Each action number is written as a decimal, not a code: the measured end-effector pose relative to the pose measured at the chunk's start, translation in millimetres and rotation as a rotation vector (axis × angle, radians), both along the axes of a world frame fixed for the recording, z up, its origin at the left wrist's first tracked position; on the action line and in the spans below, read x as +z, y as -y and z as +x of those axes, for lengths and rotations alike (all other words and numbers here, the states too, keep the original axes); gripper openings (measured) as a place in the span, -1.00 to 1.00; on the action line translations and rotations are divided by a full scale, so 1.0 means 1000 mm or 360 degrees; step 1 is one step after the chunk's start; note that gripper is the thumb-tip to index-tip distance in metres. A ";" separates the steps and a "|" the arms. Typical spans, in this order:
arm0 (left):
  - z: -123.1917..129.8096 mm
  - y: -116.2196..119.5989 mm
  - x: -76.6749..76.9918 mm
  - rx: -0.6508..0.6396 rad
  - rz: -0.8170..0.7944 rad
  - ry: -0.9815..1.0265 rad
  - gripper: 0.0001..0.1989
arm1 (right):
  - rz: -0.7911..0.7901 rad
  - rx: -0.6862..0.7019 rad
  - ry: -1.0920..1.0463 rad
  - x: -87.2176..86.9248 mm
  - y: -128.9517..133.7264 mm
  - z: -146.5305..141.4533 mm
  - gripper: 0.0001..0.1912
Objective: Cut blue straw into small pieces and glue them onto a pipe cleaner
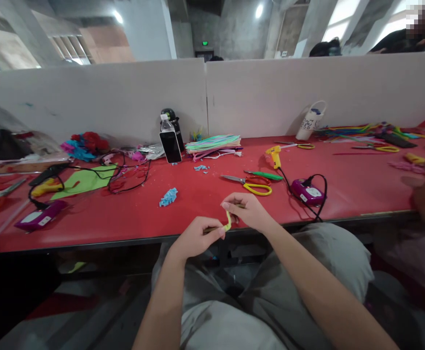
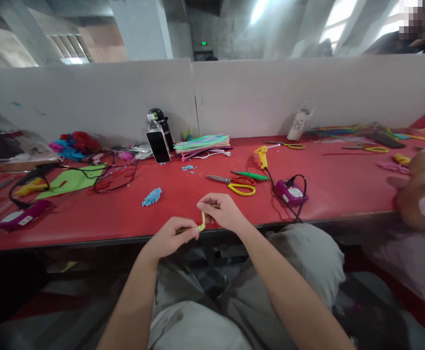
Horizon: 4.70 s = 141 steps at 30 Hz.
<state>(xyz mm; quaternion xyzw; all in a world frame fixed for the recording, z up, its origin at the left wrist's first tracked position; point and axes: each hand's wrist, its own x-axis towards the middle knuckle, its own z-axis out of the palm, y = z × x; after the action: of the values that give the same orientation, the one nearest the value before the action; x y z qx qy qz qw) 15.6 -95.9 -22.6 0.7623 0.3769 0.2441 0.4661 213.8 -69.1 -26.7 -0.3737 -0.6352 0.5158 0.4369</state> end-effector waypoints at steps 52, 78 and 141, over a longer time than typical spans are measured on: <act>0.009 -0.003 -0.007 0.0737 0.0326 0.0346 -0.75 | 0.0631 0.0028 0.0783 0.006 0.010 0.003 -0.68; 0.004 -0.010 -0.015 0.0778 0.0479 0.0109 -0.82 | 0.0652 0.0060 0.0980 -0.003 0.014 -0.005 -0.69; 0.012 -0.005 -0.012 0.0758 0.0374 0.0267 -0.81 | 0.0817 0.0064 0.0985 0.006 0.019 -0.001 -0.69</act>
<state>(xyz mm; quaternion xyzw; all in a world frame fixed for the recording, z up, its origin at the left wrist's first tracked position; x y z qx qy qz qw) 27.7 -90.5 -34.9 0.6781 0.4749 0.4510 0.3335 212.3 -88.2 -21.0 -0.3778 -0.8521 0.2119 0.2939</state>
